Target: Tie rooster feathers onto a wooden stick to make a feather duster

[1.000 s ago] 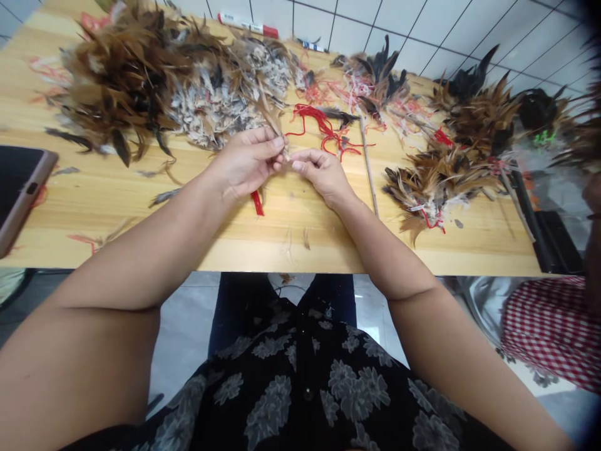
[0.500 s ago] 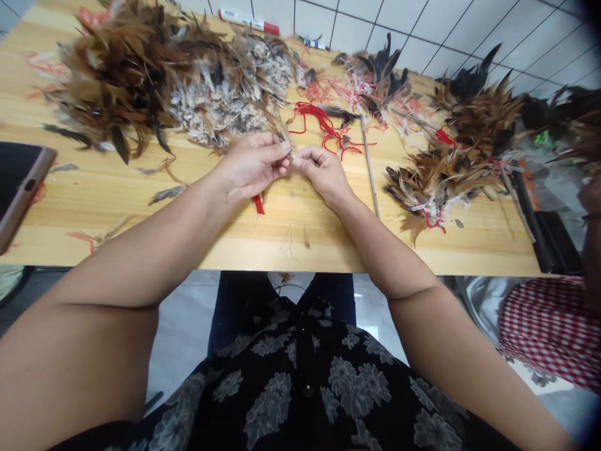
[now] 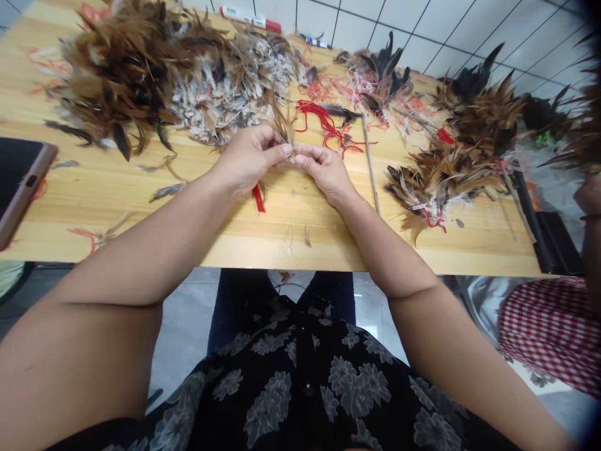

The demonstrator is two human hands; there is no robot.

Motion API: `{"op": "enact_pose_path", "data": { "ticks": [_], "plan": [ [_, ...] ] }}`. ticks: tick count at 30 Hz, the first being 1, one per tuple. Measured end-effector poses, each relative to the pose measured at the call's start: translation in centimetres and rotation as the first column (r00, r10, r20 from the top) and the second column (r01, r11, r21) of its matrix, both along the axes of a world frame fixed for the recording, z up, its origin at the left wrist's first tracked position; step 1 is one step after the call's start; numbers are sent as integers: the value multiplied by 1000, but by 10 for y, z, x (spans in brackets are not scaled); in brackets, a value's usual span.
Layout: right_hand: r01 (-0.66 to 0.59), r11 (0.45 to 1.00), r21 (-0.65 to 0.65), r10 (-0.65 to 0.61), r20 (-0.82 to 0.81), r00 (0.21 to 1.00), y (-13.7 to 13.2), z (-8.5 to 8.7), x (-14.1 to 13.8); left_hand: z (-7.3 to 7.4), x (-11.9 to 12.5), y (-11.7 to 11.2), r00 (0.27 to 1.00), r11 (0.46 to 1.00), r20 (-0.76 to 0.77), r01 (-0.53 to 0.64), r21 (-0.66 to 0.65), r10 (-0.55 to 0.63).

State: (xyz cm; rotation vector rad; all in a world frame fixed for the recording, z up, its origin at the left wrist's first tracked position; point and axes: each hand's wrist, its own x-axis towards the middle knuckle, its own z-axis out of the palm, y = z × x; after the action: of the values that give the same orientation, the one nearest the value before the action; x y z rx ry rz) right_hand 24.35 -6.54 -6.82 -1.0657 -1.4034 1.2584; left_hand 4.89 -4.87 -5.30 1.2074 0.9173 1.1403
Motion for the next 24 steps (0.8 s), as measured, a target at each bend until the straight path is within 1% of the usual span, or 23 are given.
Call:
{"op": "enact_pose_path", "data": {
  "ticks": [1,3,5,8,11,14,16,20,24],
  "plan": [
    [-1,1000,-6,1,7,1000,0,1,0,-1,0,0,1000,1000,-3,3,18,-3],
    [-8,1000,-12,8,29,1000,0,3,-1,0,-1,0,998,999,54,44,23,-45],
    [-16,1000,-11,16,47,999,1,3,0,3,-2,0,985,994,132,111,2,-110],
    [-19,1000,-5,20,47,999,1,1,1,7,-2,-1,970,984,184,172,-50,-160],
    [-21,1000,0,21,22,1000,0,-2,2,8,0,-2,966,979,206,180,-94,-158],
    [-45,999,4,45,-8,999,0,-2,2,11,3,-5,972,973,179,179,-144,-152],
    [-38,999,-4,38,-18,999,-1,-1,2,13,3,-6,976,972,166,170,-160,-143],
    [21,1000,-17,-21,-18,1000,-1,2,1,15,0,-7,980,986,160,134,-96,-117],
    [12,1000,-22,-12,-41,999,-1,3,2,9,-3,-4,984,990,110,141,-30,-137]
  ]
}}
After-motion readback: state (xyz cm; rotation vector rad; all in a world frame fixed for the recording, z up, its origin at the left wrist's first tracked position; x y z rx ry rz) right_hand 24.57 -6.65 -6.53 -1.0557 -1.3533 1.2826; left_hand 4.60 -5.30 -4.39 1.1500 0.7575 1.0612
